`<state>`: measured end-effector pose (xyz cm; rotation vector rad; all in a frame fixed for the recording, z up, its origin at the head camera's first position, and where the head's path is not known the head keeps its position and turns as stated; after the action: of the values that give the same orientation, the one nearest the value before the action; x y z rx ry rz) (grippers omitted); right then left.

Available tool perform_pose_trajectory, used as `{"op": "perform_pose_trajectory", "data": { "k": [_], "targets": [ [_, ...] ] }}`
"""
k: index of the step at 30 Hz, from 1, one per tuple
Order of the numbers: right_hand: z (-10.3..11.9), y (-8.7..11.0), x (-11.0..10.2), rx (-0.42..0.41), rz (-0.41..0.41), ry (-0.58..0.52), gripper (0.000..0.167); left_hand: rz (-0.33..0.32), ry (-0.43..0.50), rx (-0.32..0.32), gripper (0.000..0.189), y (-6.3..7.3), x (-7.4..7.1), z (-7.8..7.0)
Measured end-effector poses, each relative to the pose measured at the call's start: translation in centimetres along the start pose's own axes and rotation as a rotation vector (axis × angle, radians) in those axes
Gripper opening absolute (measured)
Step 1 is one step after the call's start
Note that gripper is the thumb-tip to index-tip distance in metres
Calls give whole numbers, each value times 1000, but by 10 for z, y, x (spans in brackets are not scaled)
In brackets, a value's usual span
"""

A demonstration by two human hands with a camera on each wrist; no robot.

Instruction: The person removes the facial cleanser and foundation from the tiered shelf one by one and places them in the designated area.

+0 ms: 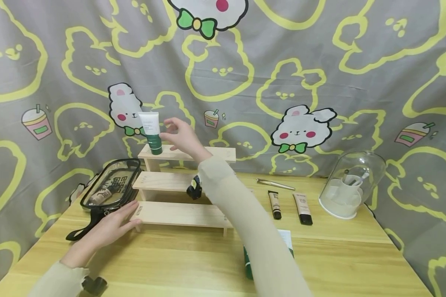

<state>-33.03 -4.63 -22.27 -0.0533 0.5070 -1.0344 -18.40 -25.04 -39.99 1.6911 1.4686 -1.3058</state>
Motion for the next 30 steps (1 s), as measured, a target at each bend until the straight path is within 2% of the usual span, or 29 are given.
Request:
{"op": "perform_pose_trajectory", "data": {
  "k": [10, 19, 22, 27, 30],
  "targets": [
    [17, -15, 11, -1, -19, 24, 61, -11, -5, 8, 62, -1, 2, 2],
    [15, -22, 17, 9, 44, 179, 67, -8, -4, 1, 63, 0, 2, 3],
    [16, -22, 17, -14, 20, 239, 64, -6, -4, -1, 63, 0, 2, 3],
    [22, -20, 14, -86, -106, 379, 43, -8, -9, -3, 63, -1, 2, 3],
    [24, -20, 12, -94, -177, 378, 29, -11, -11, -3, 63, -1, 2, 3]
  ]
}}
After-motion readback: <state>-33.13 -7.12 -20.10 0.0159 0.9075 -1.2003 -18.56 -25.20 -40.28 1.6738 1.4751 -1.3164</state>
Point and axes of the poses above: each hand's wrist, its own y-axis away from the middle knuckle, its own x-axis out of the palm, z = x × y, the point moved 3 cm from there along -y, towards the middle knuckle, and after that the axes turned 2 degrees about z, right-handed, at the moved point
